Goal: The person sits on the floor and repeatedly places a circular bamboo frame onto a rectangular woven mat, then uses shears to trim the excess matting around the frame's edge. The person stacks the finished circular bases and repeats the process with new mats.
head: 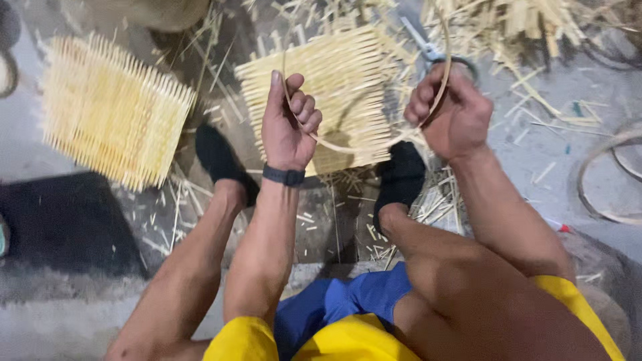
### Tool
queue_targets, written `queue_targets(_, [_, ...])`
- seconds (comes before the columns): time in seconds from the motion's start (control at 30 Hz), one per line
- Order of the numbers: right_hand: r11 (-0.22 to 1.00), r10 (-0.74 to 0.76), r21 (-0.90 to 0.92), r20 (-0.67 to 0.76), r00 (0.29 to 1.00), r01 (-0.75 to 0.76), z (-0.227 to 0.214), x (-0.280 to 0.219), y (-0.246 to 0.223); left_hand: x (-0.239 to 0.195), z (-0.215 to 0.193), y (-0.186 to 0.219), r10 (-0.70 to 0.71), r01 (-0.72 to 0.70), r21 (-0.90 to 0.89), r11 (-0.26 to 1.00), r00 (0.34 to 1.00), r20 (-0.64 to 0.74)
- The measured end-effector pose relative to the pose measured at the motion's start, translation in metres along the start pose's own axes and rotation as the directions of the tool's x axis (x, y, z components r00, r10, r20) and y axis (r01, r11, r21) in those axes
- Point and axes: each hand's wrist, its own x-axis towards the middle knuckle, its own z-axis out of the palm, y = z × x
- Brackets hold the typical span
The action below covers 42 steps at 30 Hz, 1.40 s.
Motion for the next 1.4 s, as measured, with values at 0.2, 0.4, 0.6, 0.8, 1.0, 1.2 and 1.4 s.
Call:
queue_targets(0.2, [0.962,0.129,-0.231,-0.076,0.989,-0.143,-0.016,0.037,-0.004,-0.007,-0.029,0.011,-0.068,0.072,0.029,0.997,0.991,-0.119])
queue_targets(0.4, [0.98,0.078,-0.168,-0.188,0.979,-0.11,-0.022,0.045,0.009,-0.015,-0.046,0.003,-0.071,0.072,0.003,0.997,0.995,-0.072])
queue_targets(0.6, [0.888,0.074,-0.445,-0.12,0.99,-0.12,0.005,0.035,0.002,-0.027,-0.054,0.006,0.016,-0.017,-0.12,0.993,1.0,-0.012])
queue_targets(0.8, [0.38,0.079,-0.924,-0.008,0.997,-0.038,0.054,0.019,-0.029,-0.042,-0.049,0.027,0.061,-0.063,-0.101,0.993,0.998,-0.026])
queue_targets(1.0, [0.152,0.064,-0.987,-0.051,0.997,-0.06,0.073,0.009,-0.037,-0.044,-0.056,0.028,0.324,-0.294,0.183,0.938,0.933,-0.159])
queue_targets(1.2, [-0.013,-0.143,-1.0,-0.016,0.99,-0.018,0.043,0.057,0.021,-0.017,-0.108,0.046,0.699,-0.279,0.93,0.239,0.715,0.035])
queue_targets(1.4, [-0.17,-0.32,-0.975,0.194,0.927,0.145,-0.003,0.072,0.085,-0.008,-0.133,0.048,0.665,0.048,0.991,-0.122,0.746,0.045])
